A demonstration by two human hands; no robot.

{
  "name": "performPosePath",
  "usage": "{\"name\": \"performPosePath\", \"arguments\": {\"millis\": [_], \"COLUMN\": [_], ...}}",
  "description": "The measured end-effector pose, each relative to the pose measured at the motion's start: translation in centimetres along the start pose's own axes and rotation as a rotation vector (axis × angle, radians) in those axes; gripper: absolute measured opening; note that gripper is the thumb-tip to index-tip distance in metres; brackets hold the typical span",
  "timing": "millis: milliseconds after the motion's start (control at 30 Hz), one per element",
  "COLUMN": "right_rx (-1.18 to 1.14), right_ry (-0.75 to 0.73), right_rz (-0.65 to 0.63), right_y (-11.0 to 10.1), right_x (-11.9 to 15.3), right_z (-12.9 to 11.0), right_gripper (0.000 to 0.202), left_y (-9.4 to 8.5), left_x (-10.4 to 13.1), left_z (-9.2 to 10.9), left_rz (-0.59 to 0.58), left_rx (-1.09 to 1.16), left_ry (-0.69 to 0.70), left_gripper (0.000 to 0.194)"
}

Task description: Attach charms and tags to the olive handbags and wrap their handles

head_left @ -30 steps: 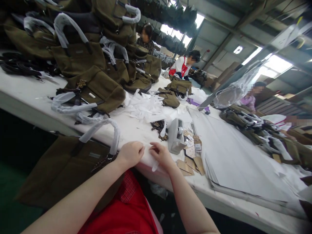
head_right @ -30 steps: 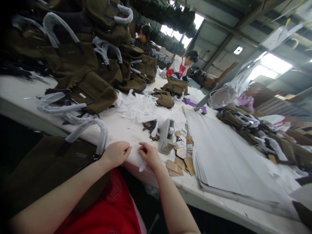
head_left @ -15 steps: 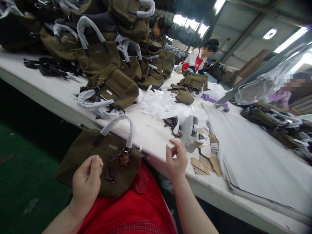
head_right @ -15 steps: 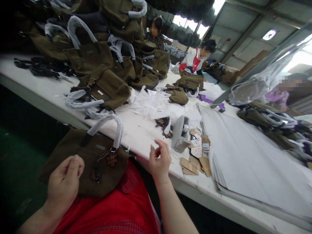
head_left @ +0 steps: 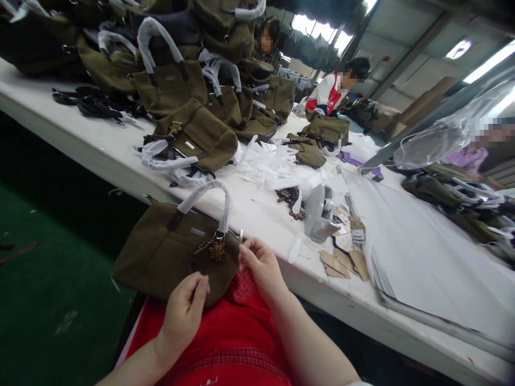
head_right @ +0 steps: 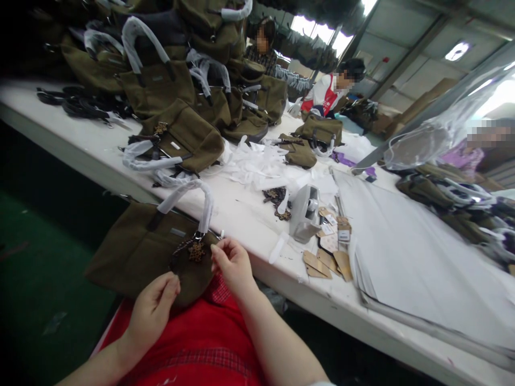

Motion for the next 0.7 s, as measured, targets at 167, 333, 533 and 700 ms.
{"name": "performPosePath", "arguments": {"millis": [167,333,533,700], "right_rx": [-0.061,-0.137,0.339,0.814], "right_ry": [0.186,0.042,-0.163,-0.134], "right_rz": [-0.142,-0.072,-0.116,-0.202], "right_y": [2.0,2.0,0.6,1.1], "right_x": [1.1,-0.1,-1.7,-2.2], "right_z": [2.6,0.9,-0.2,2.1], "right_gripper": [0.049,0.041,0.035,0.031], "left_y": [0.6,2.3,-0.4,-0.5], "left_x": [0.7,1.1,-3.4,-9.3], "left_z": [0.3,0.1,1.1,0.1], "left_rz": [-0.021,-0.142,0.059,0.077], "left_rx": [-0.030,-0.130,-0.270,-0.439], "left_ry": [0.102,0.137,0.145,-0.022], "left_gripper": [0.029,0.034,0.025,0.031]}}
Point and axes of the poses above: each hand's wrist, its own x-axis away from the middle knuckle, its own y-axis out of the palm, z = x × y, the point moved 7 cm from there along -x, towards the middle knuckle, and after that the axes turned 15 degrees about -y, right-handed, at the moved point
